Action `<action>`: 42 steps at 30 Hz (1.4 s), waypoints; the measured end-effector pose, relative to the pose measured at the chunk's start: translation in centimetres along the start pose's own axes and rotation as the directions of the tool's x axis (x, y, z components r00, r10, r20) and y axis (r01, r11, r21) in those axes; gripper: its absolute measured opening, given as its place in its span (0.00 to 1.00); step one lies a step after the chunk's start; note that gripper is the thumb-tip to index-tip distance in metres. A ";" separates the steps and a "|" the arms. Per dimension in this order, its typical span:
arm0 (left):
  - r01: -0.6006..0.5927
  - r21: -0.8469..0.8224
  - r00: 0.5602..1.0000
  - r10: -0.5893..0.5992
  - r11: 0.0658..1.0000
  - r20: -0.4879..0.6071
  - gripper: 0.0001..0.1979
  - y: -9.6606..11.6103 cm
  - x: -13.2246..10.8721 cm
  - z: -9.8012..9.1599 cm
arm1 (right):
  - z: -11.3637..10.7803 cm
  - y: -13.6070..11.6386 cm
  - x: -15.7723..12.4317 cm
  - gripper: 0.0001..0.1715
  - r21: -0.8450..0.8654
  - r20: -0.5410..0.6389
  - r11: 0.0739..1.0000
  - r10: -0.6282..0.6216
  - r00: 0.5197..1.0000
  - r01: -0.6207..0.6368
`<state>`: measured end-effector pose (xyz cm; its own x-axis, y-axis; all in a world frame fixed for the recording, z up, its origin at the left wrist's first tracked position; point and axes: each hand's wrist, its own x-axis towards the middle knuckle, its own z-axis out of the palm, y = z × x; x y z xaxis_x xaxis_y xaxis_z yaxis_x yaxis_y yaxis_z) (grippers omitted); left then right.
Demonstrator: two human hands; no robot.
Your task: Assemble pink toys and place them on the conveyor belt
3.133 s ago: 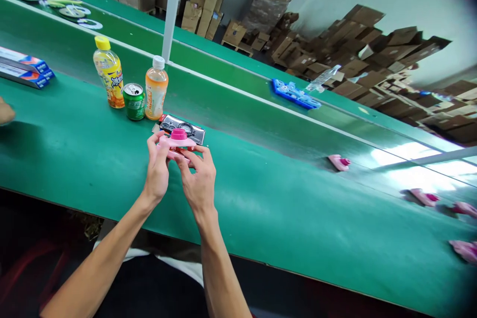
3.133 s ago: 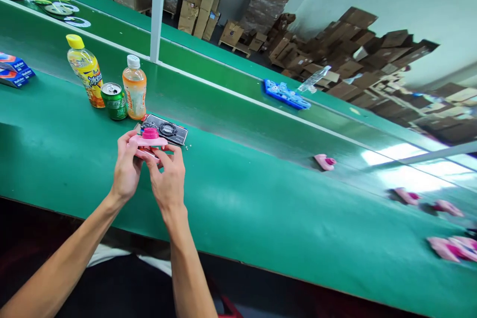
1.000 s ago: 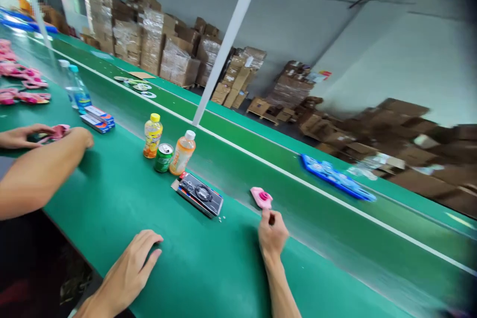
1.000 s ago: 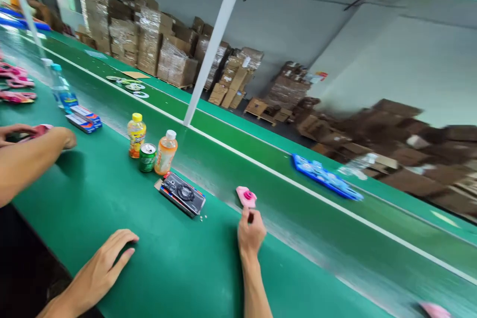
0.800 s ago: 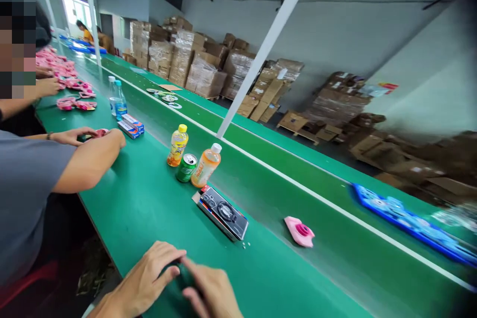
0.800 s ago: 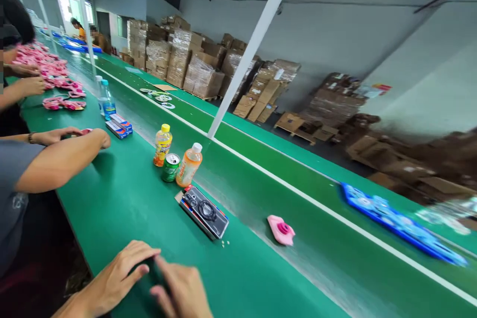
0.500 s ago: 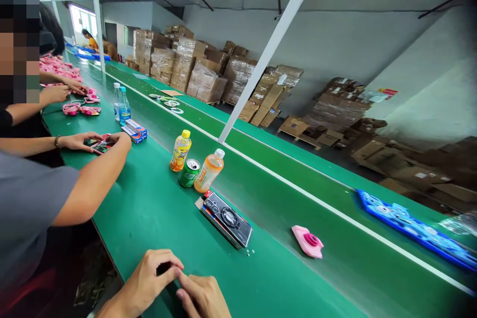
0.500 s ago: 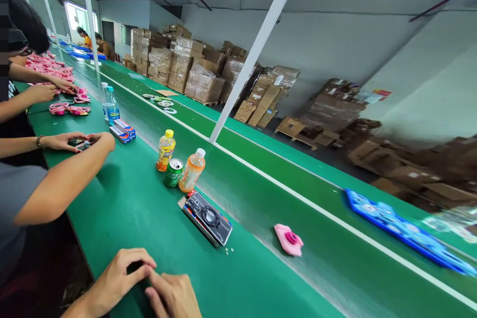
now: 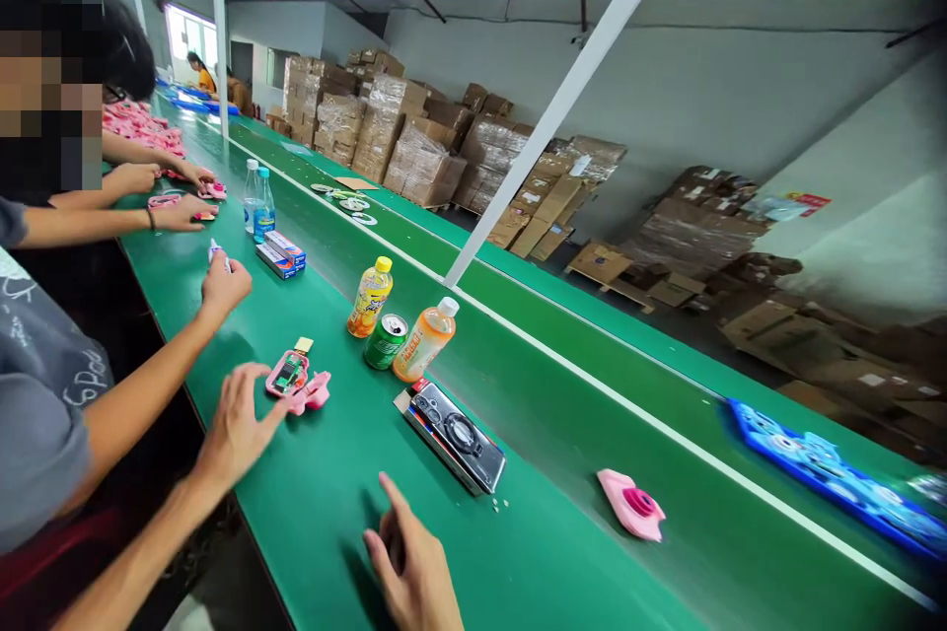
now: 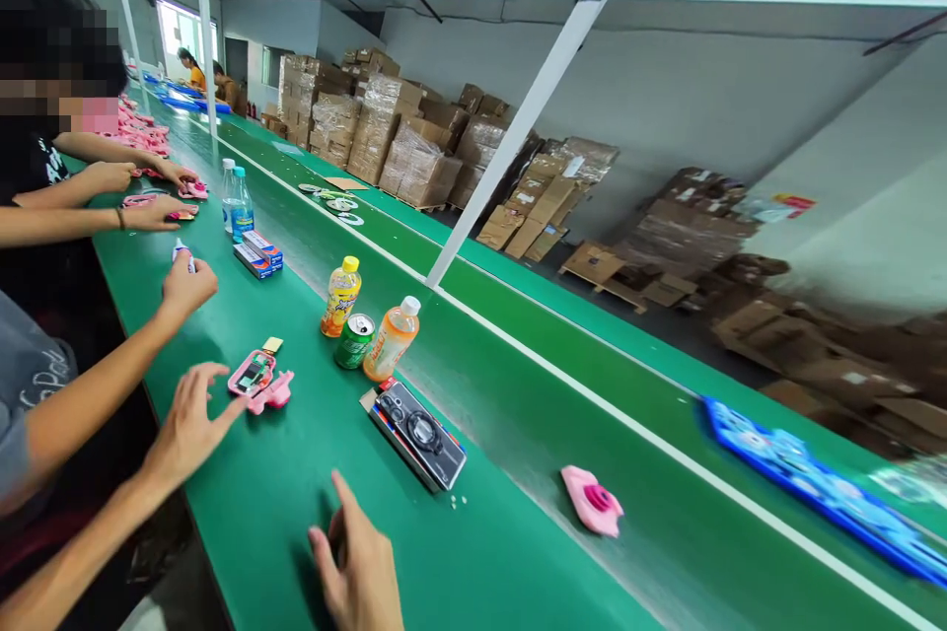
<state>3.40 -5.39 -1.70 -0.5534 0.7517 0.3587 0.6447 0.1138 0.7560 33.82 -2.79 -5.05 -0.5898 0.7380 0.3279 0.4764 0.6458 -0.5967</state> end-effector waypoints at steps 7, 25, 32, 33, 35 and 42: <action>-0.047 0.008 0.953 0.043 0.999 0.301 0.19 0.4 11.1 1.3 | 4.3 -7.4 10.6 0.58 0.094 -0.056 0.919 0.390 0.919 -0.384; 0.382 -0.388 0.606 0.090 0.839 0.790 0.26 5.8 -4.5 5.5 | -6.0 -6.0 1.6 0.18 0.095 -0.234 0.924 0.383 0.894 -0.371; 0.544 -0.462 0.458 0.213 0.700 0.863 0.28 6.0 -6.2 5.9 | -1.6 -7.0 4.4 0.11 -0.223 -0.042 0.970 0.085 0.995 -0.092; 0.556 -0.467 0.452 0.221 0.688 0.864 0.29 5.8 -6.1 5.8 | -1.3 -6.8 4.5 0.11 -0.230 -0.037 0.969 0.084 0.996 -0.090; 0.581 -0.473 0.442 0.231 0.663 0.867 0.30 5.5 -6.0 5.7 | -1.3 -6.5 4.5 0.11 -0.253 -0.020 0.964 0.076 0.997 -0.079; 0.649 -0.481 0.433 0.234 0.590 0.871 0.26 5.0 -6.5 5.7 | -2.7 -6.6 5.5 0.06 -0.355 0.107 0.934 0.000 0.994 0.038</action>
<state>13.17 -6.03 -3.36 0.3709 0.9174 -0.1442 -0.2326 0.2421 0.9419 29.23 -2.42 2.69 -0.6560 0.7130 0.2477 0.6539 0.7008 -0.2853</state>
